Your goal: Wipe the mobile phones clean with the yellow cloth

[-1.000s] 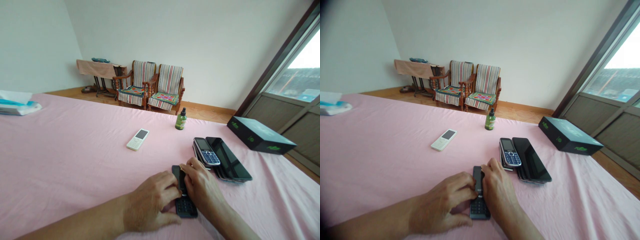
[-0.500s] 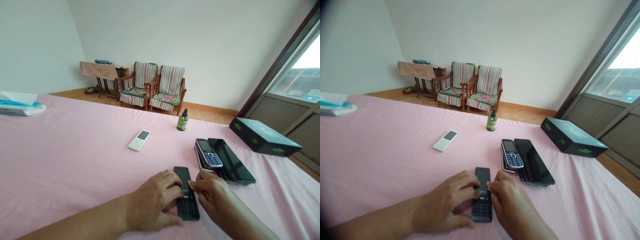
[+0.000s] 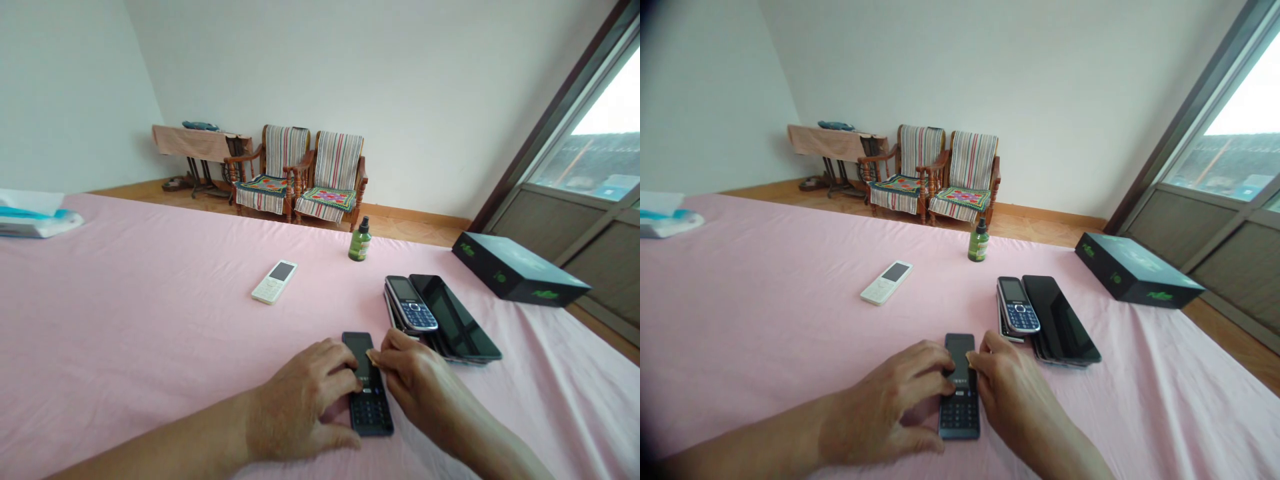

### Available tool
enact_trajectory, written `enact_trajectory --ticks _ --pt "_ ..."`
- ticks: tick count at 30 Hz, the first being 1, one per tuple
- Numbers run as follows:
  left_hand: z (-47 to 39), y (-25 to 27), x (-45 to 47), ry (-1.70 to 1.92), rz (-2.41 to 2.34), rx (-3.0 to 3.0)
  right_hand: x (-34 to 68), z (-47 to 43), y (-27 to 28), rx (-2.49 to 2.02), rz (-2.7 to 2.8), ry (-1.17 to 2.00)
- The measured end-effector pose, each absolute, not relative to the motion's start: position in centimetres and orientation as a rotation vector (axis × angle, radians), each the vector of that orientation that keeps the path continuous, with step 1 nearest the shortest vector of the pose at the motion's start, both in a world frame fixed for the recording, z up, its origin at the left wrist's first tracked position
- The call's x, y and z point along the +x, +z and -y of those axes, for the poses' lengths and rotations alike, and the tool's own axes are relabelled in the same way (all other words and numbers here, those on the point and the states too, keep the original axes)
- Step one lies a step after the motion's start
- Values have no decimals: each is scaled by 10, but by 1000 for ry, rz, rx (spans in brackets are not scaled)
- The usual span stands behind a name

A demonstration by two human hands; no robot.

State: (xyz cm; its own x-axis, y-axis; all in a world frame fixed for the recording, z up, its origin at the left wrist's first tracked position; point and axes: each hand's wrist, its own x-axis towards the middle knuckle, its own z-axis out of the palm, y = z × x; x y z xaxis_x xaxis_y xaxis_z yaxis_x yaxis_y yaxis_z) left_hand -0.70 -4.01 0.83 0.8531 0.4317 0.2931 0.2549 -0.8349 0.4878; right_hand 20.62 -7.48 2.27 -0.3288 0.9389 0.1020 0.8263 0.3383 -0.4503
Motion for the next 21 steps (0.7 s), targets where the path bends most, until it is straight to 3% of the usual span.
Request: enact_trajectory --ticks 5,13,21 --pt "39 7 -7 557 -490 2612 210 85 31 -1497 2330 620" --pt "41 8 -6 574 -510 2562 200 69 18 -1584 2258 353" --pt "40 8 -7 572 -489 2581 210 81 31 -1459 2323 634"
